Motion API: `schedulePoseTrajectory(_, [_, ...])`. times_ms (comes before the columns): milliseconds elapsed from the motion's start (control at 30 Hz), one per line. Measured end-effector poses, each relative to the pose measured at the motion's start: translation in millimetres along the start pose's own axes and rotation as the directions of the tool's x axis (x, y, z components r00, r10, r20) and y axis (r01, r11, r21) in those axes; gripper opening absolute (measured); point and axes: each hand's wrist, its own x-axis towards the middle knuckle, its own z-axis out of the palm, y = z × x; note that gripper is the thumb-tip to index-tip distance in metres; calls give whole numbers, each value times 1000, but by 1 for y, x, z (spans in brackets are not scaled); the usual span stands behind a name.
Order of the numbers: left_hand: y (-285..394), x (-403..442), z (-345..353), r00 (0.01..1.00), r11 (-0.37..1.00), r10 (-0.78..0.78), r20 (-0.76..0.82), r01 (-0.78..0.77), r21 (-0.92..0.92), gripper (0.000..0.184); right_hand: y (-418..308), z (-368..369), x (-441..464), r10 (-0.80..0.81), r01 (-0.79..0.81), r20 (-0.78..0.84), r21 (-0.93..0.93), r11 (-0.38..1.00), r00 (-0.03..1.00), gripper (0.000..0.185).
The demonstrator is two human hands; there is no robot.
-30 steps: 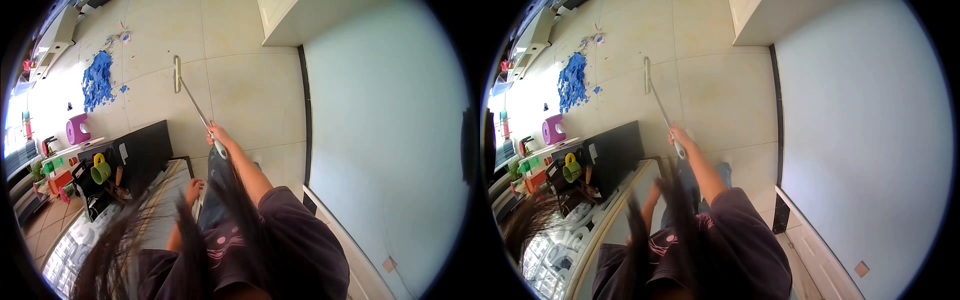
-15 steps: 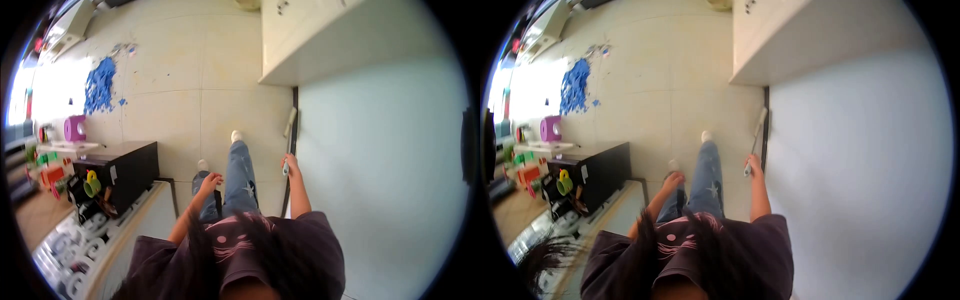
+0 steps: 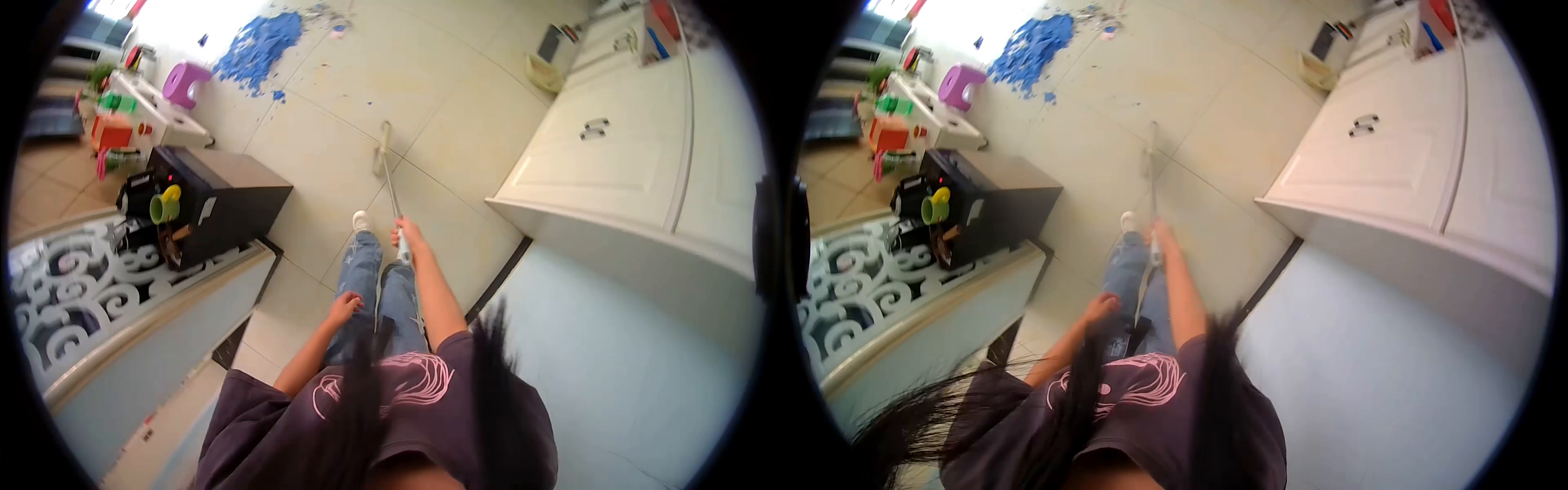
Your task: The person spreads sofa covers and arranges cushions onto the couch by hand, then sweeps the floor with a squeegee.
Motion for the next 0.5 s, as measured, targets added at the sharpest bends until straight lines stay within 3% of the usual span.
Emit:
schedulePoseTrajectory(33, [-10,9,-3,1000,993,-21,2,21,-118,17,-12,4,4,118,-138,158,120,983,980,16])
schedulePoseTrajectory(67, [7,5,-4,999,993,47,-22,-49,-110,18,-17,21,-3,134,-148,163,79,986,978,16])
schedulePoseTrajectory(133, [33,5,-13,998,979,50,-39,-56,-194,18,-18,66,-42,88,-24,202,-301,953,975,24])
schedulePoseTrajectory(167, [43,7,-16,998,968,46,-34,-53,-246,18,-13,80,-49,101,-26,206,-337,941,973,24])
schedulePoseTrajectory(300, [67,35,-33,991,876,6,-133,-69,-477,18,14,123,-70,281,-177,236,-381,907,930,34])
schedulePoseTrajectory(333, [71,36,-38,987,872,60,-151,-125,-473,18,20,131,-70,313,-211,330,-310,927,890,22])
schedulePoseTrajectory(433, [92,35,-51,969,815,100,-228,-211,-540,18,28,142,-39,443,-284,183,-545,789,878,23])
schedulePoseTrajectory(467, [97,33,-56,962,808,25,-272,-180,-562,18,31,141,-21,486,-355,93,-566,744,869,55])
schedulePoseTrajectory(500, [100,33,-59,950,797,-56,-306,-142,-586,17,27,144,-5,500,-365,89,-575,732,861,55])
